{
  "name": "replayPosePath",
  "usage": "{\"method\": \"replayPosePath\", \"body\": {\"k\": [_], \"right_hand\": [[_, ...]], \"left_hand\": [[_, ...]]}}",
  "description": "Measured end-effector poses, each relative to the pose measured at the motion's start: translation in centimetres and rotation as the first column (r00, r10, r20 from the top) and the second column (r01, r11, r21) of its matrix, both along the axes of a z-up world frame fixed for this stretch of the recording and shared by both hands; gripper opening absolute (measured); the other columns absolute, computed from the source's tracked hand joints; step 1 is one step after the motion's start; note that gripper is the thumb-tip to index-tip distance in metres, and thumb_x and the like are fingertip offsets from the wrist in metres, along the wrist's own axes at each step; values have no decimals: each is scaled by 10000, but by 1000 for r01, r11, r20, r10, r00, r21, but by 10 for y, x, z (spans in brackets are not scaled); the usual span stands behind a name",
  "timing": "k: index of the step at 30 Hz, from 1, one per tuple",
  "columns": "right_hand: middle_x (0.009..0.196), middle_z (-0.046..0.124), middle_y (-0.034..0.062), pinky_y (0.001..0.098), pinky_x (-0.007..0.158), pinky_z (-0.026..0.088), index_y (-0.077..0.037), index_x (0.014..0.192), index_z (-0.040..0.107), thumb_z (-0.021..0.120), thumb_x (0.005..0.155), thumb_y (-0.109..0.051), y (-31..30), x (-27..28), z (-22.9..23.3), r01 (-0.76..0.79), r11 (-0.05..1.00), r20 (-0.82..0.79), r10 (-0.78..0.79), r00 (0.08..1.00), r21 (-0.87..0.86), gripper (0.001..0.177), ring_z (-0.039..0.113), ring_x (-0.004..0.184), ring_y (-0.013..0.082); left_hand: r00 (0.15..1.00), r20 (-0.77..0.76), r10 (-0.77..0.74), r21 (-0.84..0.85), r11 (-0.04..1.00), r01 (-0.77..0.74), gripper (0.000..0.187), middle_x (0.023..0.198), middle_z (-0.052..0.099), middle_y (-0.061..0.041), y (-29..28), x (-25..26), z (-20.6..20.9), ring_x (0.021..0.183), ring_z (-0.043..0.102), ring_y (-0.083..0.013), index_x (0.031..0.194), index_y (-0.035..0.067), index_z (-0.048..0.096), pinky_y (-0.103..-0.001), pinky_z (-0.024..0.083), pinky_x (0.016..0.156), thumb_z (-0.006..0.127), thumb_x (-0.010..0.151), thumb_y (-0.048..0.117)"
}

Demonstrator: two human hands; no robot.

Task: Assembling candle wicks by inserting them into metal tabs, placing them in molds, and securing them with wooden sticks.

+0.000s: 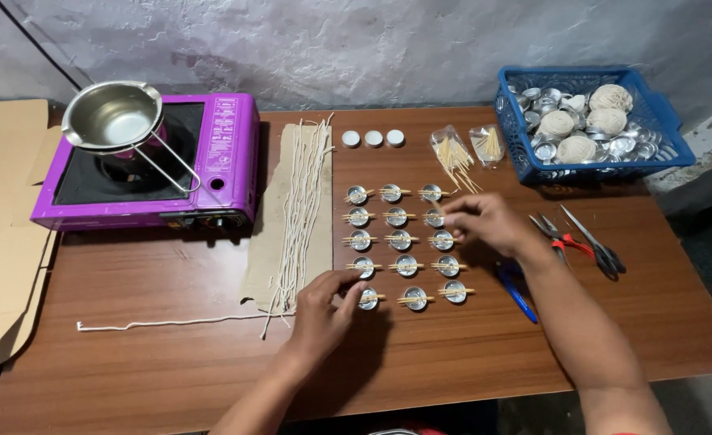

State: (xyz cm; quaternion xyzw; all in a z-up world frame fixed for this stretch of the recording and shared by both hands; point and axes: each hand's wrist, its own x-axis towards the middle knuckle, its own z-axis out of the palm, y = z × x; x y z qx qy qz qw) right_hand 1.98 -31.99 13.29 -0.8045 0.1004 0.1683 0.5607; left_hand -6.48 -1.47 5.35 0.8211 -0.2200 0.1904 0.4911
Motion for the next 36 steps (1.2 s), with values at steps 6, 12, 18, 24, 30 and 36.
{"method": "replayPosePath", "body": {"k": [6,12,18,24,30,36], "right_hand": [[633,736,198,326,541,625,78,1011,793,786,826,33,36,-55,-61,-297,930,206,254,945,216,191,702,553,202],[615,737,201,322,519,627,52,975,811,814,823,21,47,-64,-86,-293,912,249,224,942,286,155,725,528,206],[680,744,200,319,535,647,67,939,821,789,835,42,51,-80,-75,-250,925,304,159,939,286,111,734,590,193],[693,704,180,314,516,660,45,955,826,767,856,26,51,-75,-77,-302,936,393,214,894,180,117,736,587,200],[675,720,132,314,526,611,-28,952,839,799,846,-56,48,-72,-65,-282,959,410,258,875,-2,116,701,585,177],[1005,798,102,446,883,576,-182,1080,819,723,967,-276,-29,6,-91,100,820,305,95,948,-563,175,744,1007,338]], "left_hand": [[839,-486,-245,-559,825,-83,327,934,808,-138,-53,-1,-11,839,735,-159,1170,49,785,-295,619,749,838,851,94],[770,-595,-230,-549,816,-181,182,830,811,-154,-51,-2,-22,758,741,-152,1001,21,821,-290,624,675,862,829,70],[736,-646,-201,-536,806,-250,206,810,812,-169,-57,-10,-14,709,721,-137,993,10,831,-309,628,638,890,809,78],[741,-640,-201,-540,805,-248,250,793,807,-155,-60,-7,-18,720,726,-135,1041,11,818,-289,637,684,882,802,50],[765,-622,-166,-509,829,-234,238,809,815,-154,-59,0,-29,742,751,-150,1028,29,830,-303,637,699,885,798,54],[797,-594,-111,-518,811,-273,230,800,804,-135,-47,11,-21,746,709,-131,1056,15,814,-300,626,728,850,833,54]]}}
